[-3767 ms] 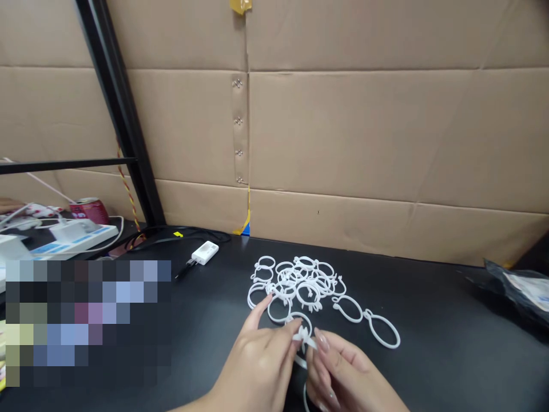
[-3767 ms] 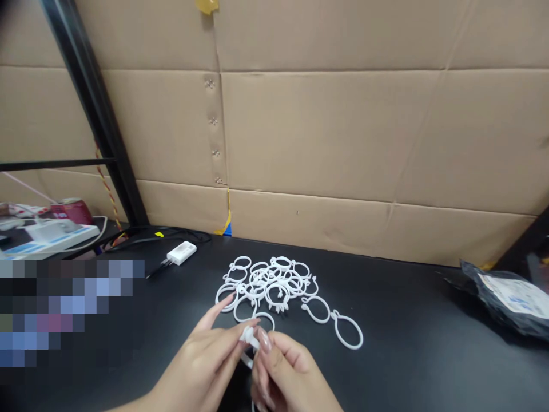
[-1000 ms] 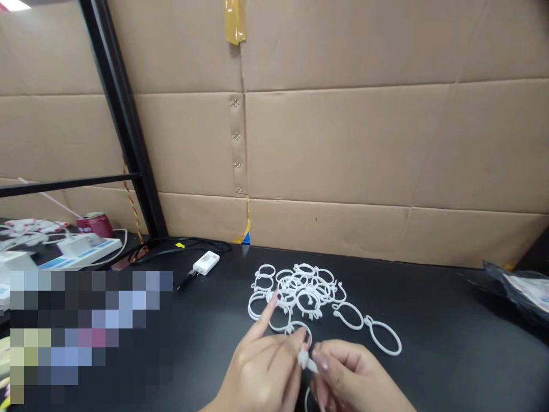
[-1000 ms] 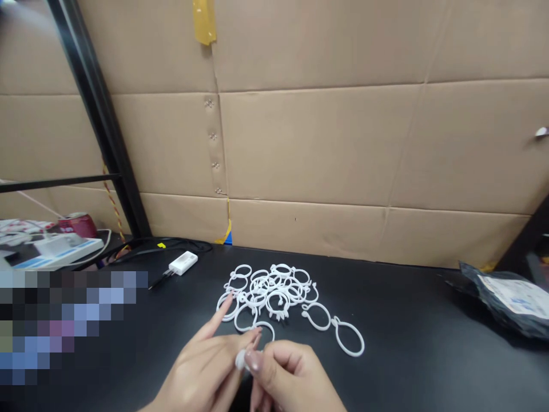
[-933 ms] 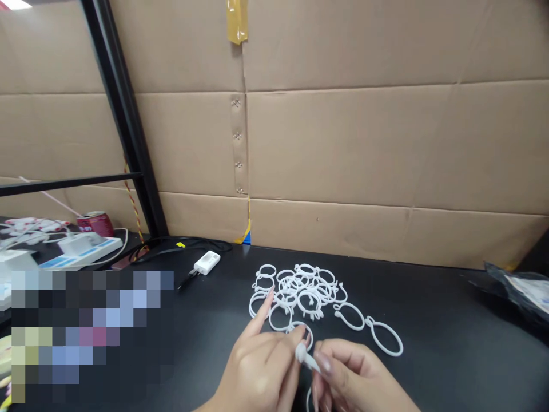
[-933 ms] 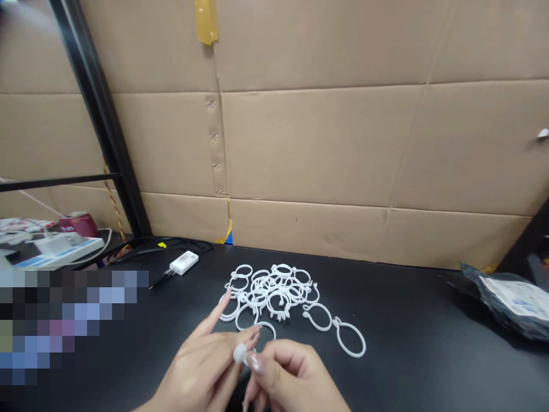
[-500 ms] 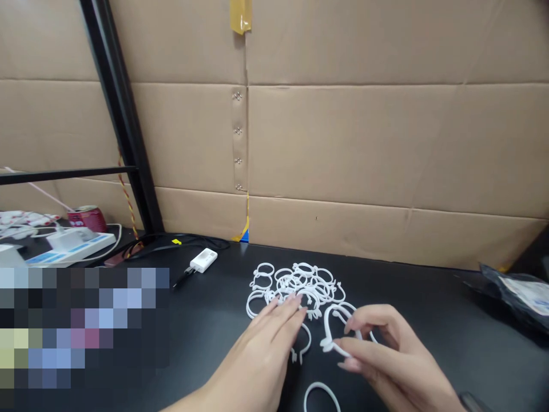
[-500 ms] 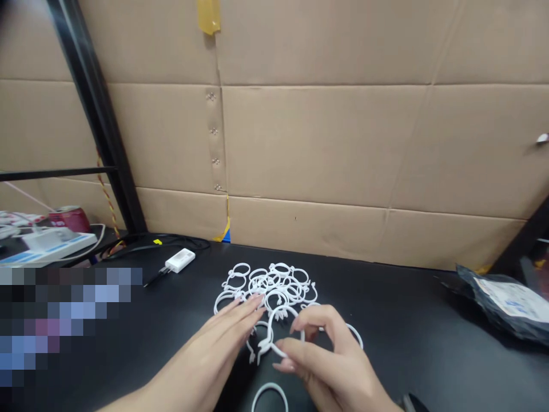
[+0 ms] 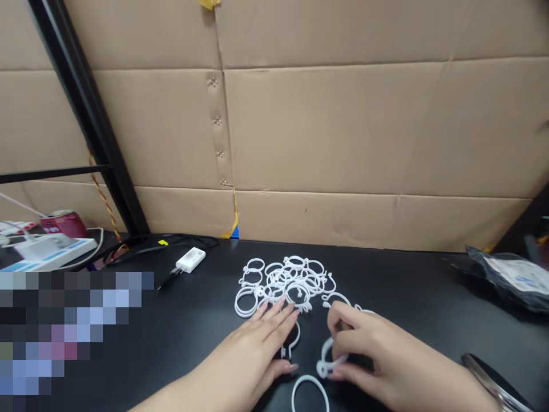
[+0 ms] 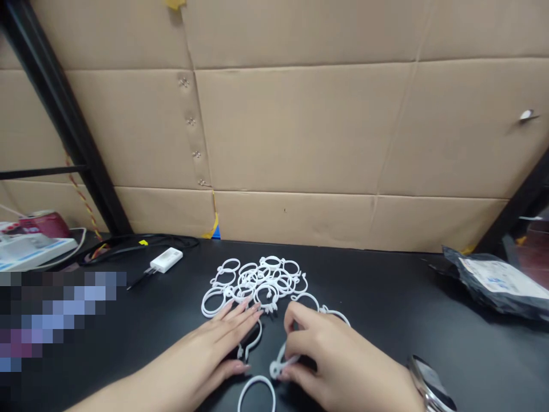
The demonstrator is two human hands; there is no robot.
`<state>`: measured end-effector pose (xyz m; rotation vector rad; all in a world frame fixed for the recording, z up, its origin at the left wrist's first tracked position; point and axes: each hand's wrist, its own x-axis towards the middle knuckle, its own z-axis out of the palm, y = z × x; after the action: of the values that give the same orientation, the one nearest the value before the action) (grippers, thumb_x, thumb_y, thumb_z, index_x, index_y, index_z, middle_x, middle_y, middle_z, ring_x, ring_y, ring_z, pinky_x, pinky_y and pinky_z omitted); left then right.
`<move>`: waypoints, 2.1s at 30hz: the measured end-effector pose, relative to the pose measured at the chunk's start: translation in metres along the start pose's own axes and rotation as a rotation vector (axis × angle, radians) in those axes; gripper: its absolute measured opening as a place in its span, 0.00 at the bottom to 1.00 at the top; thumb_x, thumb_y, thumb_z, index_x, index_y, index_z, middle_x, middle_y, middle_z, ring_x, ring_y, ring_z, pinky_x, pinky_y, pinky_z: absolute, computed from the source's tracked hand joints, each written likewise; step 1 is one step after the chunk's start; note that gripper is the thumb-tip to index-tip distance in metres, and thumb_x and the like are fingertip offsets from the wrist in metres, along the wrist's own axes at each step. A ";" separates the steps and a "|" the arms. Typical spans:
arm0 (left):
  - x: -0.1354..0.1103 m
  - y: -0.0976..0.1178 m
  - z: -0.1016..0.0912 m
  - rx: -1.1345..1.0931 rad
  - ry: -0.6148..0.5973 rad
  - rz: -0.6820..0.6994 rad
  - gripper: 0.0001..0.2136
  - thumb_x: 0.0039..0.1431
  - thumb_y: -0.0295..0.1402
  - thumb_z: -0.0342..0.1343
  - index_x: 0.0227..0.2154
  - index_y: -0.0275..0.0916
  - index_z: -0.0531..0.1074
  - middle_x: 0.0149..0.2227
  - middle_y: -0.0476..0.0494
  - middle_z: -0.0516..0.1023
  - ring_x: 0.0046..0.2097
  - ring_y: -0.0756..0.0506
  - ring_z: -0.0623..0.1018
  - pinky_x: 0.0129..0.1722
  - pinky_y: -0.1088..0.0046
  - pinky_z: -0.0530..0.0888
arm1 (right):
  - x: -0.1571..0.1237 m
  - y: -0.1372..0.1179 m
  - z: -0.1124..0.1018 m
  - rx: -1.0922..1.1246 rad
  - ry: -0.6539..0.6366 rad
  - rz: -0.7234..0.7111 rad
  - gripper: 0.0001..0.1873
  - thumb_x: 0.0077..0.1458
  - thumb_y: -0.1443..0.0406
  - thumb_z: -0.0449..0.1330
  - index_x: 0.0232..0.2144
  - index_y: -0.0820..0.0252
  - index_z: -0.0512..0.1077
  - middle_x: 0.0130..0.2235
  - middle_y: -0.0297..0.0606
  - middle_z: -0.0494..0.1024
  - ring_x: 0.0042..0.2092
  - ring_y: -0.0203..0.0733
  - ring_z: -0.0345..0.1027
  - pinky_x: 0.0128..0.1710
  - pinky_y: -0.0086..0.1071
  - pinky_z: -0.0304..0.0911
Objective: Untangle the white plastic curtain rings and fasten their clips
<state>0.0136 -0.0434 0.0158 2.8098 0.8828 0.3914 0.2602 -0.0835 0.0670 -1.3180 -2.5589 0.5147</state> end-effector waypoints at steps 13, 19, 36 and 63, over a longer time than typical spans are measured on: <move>-0.001 -0.004 0.024 0.135 0.168 0.005 0.26 0.62 0.30 0.54 0.61 0.39 0.55 0.62 0.39 0.60 0.62 0.38 0.60 0.58 0.56 0.64 | 0.015 0.005 0.014 1.228 0.139 0.195 0.16 0.49 0.59 0.65 0.42 0.56 0.76 0.27 0.29 0.61 0.25 0.29 0.46 0.22 0.26 0.44; -0.002 0.000 0.015 0.087 0.108 -0.022 0.25 0.63 0.28 0.50 0.62 0.39 0.54 0.62 0.39 0.58 0.62 0.39 0.61 0.57 0.58 0.66 | 0.018 0.002 0.014 1.276 0.175 0.207 0.14 0.47 0.64 0.67 0.40 0.56 0.77 0.26 0.28 0.60 0.25 0.30 0.47 0.23 0.26 0.45; -0.003 -0.002 0.004 0.108 0.154 -0.177 0.28 0.64 0.42 0.46 0.64 0.43 0.45 0.66 0.40 0.48 0.65 0.37 0.50 0.59 0.49 0.59 | 0.023 0.005 0.020 1.438 0.441 0.378 0.27 0.56 0.45 0.52 0.31 0.58 0.79 0.24 0.31 0.59 0.28 0.37 0.50 0.31 0.32 0.53; 0.003 -0.044 -0.001 0.092 0.076 -0.236 0.31 0.63 0.51 0.41 0.64 0.51 0.36 0.67 0.45 0.42 0.66 0.37 0.43 0.60 0.41 0.44 | 0.023 0.005 0.025 1.760 0.347 0.333 0.25 0.60 0.51 0.52 0.42 0.65 0.76 0.29 0.34 0.67 0.26 0.31 0.54 0.29 0.27 0.54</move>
<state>-0.0082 -0.0057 0.0068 2.7423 1.2633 0.4337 0.2422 -0.0675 0.0427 -0.8249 -0.7643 1.7282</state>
